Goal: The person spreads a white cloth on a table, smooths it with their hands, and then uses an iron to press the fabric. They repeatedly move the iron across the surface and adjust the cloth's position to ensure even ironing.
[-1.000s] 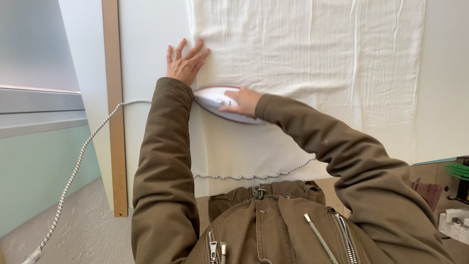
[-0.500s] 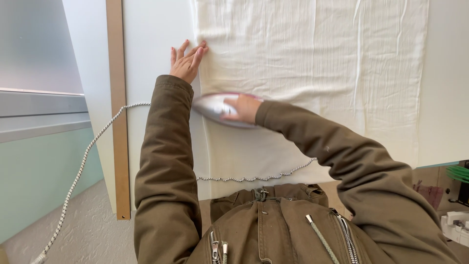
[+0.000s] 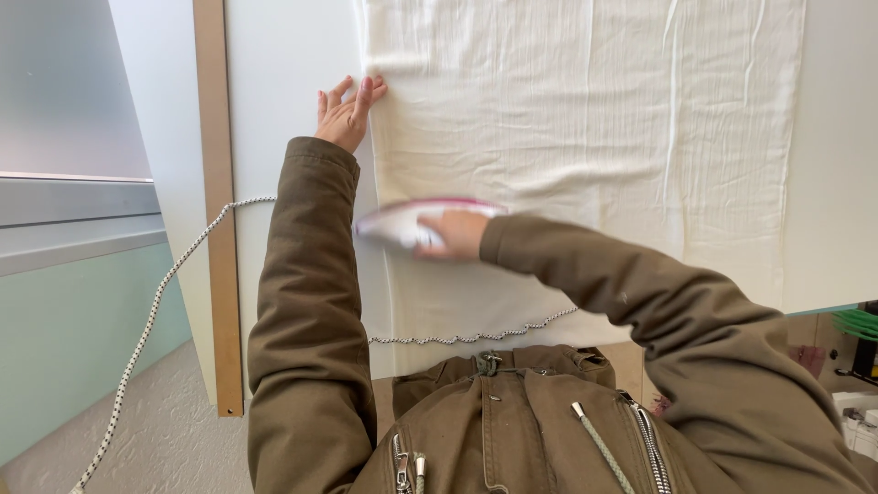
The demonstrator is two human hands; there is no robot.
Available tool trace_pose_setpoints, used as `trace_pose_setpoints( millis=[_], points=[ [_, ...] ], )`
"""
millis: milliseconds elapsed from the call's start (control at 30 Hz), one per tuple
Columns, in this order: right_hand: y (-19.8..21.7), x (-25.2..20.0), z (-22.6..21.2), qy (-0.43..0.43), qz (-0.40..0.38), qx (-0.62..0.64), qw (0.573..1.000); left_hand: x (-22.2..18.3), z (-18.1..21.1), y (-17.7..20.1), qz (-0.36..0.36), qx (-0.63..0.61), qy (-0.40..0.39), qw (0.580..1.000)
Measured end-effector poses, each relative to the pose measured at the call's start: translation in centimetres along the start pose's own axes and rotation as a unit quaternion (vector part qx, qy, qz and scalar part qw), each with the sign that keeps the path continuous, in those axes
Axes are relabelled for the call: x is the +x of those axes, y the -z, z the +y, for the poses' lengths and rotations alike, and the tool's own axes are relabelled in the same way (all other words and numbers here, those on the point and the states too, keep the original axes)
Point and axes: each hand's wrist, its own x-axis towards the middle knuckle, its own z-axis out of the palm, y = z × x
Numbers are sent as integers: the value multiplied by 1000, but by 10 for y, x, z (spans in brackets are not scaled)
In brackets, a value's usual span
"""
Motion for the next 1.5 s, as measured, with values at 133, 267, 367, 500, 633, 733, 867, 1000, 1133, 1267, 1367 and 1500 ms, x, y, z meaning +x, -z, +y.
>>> trace_pose_setpoints(
  millis=[133, 267, 367, 500, 633, 733, 867, 1000, 1133, 1267, 1367, 1500],
  points=[
    [108, 21, -43, -169, -13, 177, 970, -1, 6, 6, -10, -32, 20, 999],
    [48, 11, -25, -175, -51, 156, 971, -1, 9, 6, -6, -42, 30, 999],
    [-32, -21, -7, 118, 72, 69, 988, -1, 12, 6, -3, -45, 35, 998],
    [-23, -45, -33, -25, -96, 3, 995, -2, 12, 8, -2, -44, 27, 999],
    [16, 8, 26, -43, 92, 17, 995, -4, 14, 9, -3, -52, 24, 998],
    [93, 11, -13, -140, 71, 125, 980, 4, 3, 4, 0, -45, 22, 999],
    [47, -5, -13, -208, -10, 213, 955, 5, 0, 2, 1, -38, 24, 999],
    [-35, -46, -2, -10, -8, 60, 998, 0, 12, 5, 5, -39, 23, 999],
    [-33, -40, 14, -32, 42, 13, 999, -5, 16, 6, 7, -40, 21, 999],
    [70, -4, 20, -125, 82, 14, 989, -4, 13, 7, 6, -32, 8, 999],
    [104, -13, -8, -202, 71, 259, 942, 0, 12, 10, 1, -27, 5, 1000],
    [1, -50, 2, -122, 12, 138, 983, -7, 9, 7, -6, -25, 18, 1000]
  ],
)
